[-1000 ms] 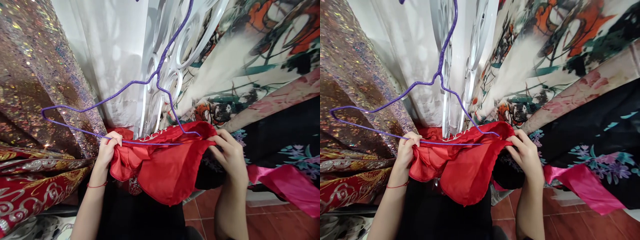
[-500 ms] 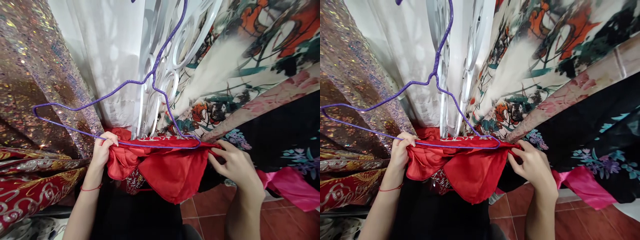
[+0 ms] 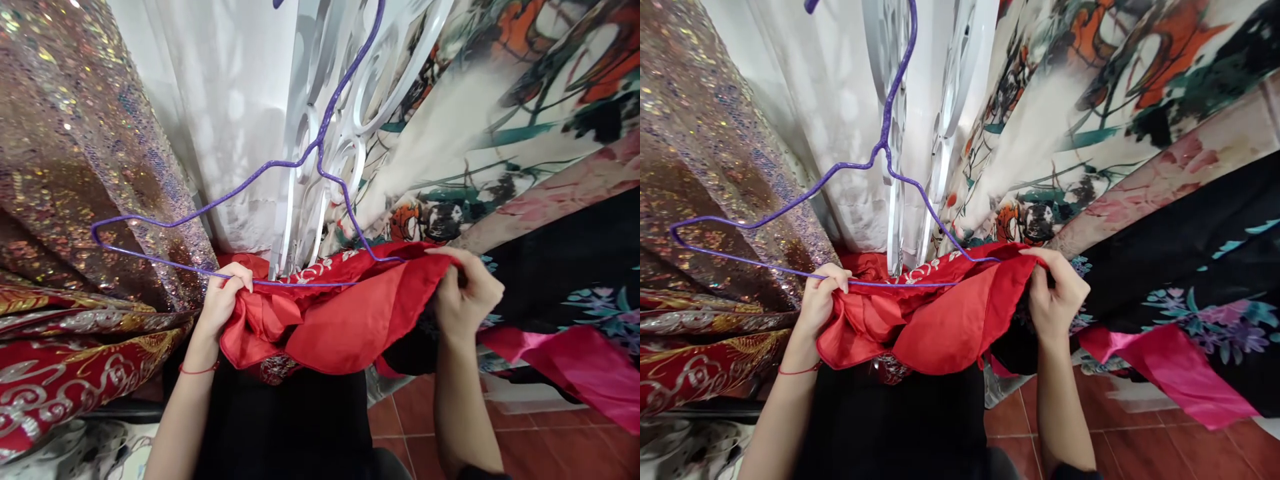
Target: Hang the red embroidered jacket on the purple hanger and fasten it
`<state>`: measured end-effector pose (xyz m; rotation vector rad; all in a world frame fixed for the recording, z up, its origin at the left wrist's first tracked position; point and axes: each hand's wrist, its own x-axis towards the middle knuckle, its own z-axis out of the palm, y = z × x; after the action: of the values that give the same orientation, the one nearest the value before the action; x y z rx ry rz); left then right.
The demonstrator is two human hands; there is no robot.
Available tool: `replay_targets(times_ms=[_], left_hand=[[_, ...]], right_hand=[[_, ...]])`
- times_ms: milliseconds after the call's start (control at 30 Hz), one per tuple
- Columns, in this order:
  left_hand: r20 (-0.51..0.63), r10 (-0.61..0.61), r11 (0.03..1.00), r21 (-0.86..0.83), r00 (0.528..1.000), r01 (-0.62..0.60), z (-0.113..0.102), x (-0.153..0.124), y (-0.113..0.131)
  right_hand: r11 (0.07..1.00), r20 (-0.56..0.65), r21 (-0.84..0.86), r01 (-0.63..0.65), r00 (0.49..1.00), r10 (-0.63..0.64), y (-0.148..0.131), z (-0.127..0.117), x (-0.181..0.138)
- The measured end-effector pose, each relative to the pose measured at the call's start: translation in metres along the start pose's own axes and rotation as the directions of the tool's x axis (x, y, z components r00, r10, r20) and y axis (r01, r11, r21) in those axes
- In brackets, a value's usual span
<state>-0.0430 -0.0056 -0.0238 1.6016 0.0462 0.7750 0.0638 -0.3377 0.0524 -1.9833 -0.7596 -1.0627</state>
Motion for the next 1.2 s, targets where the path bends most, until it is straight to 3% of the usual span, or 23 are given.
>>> replay_targets(times_ms=[67, 233, 467, 567, 667, 767, 933, 1000, 1033, 1133, 1200], left_hand=[[0.006, -0.01, 1.0, 0.005, 1.0, 0.01, 0.003, -0.005, -0.001], [-0.031, -0.023, 1.0, 0.0, 0.999, 0.023, 0.001, -0.009, -0.004], [0.051, -0.054, 0.998, 0.03, 0.997, 0.053, -0.011, 0.001, 0.014], [0.09, -0.107, 0.991, 0.087, 0.99, 0.099, -0.025, -0.007, 0.003], [-0.011, -0.189, 0.933, 0.309, 0.982, 0.183, -0.046, -0.024, -0.021], [-0.194, -0.366, 0.764, 0.496, 0.91, 0.413, -0.062, -0.047, -0.037], [-0.251, -0.604, 0.541, 0.568, 0.756, 0.621, -0.06, -0.077, -0.028], [-0.294, -0.646, 0.498, 0.538, 0.705, 0.68, -0.056, -0.078, -0.024], [-0.301, -0.646, 0.505, 0.521, 0.701, 0.689, -0.055, -0.075, -0.024], [-0.277, -0.605, 0.716, 0.221, 0.747, 0.662, -0.054, -0.051, -0.031], [-0.296, -0.558, 0.829, -0.157, 0.775, 0.537, -0.057, -0.028, -0.036]], right_hand=[[0.999, -0.002, 0.048, 0.014, 1.0, -0.014, -0.016, 0.019, 0.011], [0.988, 0.252, 0.152, -0.001, 0.967, -0.038, -0.048, 0.051, 0.025], [0.999, 0.2, -0.046, 0.022, 0.98, -0.012, -0.036, 0.052, 0.016], [0.997, 0.253, -0.047, 0.067, 0.966, -0.053, -0.036, 0.055, 0.016], [0.992, 0.321, -0.061, 0.115, 0.943, -0.09, -0.04, 0.062, 0.017], [0.979, 0.334, -0.139, 0.146, 0.938, -0.093, -0.043, 0.068, 0.016], [0.931, 0.328, -0.266, 0.25, 0.932, -0.156, -0.04, 0.066, 0.014], [0.902, 0.324, -0.287, 0.322, 0.919, -0.225, -0.038, 0.062, 0.015], [0.887, 0.315, -0.281, 0.366, 0.908, -0.275, -0.037, 0.06, 0.016], [0.822, 0.267, -0.276, 0.498, 0.861, -0.432, -0.033, 0.052, 0.02], [0.76, 0.233, -0.335, 0.557, 0.83, -0.506, -0.03, 0.047, 0.024]])
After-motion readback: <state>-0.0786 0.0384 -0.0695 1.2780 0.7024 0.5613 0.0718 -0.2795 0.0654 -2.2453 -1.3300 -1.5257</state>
